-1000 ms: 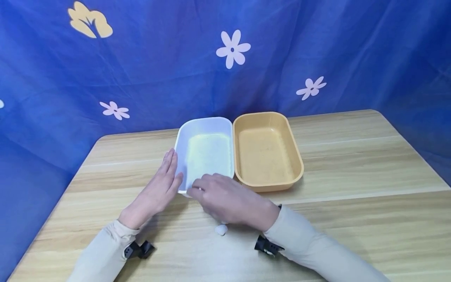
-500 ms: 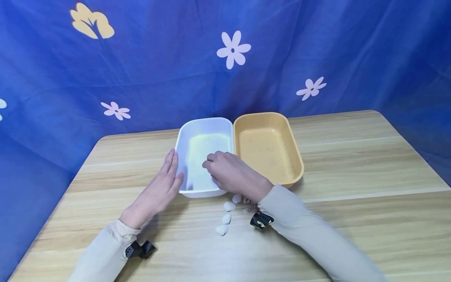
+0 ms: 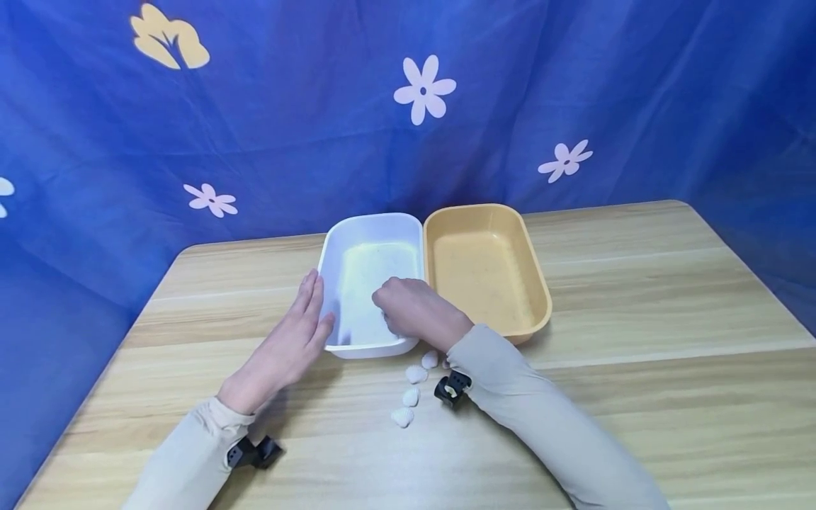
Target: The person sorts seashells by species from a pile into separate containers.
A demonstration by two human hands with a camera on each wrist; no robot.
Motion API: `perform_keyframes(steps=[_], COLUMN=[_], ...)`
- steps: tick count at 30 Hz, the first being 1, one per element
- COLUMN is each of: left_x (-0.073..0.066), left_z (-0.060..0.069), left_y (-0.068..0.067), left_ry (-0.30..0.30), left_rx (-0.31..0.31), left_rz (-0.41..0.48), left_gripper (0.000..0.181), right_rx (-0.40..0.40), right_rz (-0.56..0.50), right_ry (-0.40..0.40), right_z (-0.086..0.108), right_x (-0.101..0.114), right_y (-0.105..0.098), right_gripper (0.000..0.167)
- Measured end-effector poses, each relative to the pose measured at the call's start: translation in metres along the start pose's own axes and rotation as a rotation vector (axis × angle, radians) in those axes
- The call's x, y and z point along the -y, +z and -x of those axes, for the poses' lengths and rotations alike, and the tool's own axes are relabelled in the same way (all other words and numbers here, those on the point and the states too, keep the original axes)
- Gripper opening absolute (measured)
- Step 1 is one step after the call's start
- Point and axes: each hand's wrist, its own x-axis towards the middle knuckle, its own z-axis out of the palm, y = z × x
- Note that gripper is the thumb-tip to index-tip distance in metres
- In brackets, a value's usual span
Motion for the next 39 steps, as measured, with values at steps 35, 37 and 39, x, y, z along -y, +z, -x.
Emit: perform_keyframes(steps=[35, 37, 39], left_x=[0.000, 0.000, 0.000], left_z=[-0.001, -0.001, -0.001], left_y=[-0.003, -0.003, -0.003], left_ry=[-0.011, -0.012, -0.008], left_rx=[0.025, 0.025, 0.021], left_rz=[0.025, 0.025, 0.022], left_gripper=[0.064, 0.064, 0.063], right_rx=[-0.287, -0.294, -0.303], right_rz=[0.030, 0.026, 0.029], right_ry=[-0.402, -0.399, -0.404], right_z=[0.079, 0.083, 0.086], right_x=[0.019, 0.019, 0.020], right_y=[-0.009, -0.008, -0.006], right_gripper=[0.029, 0.027, 0.025])
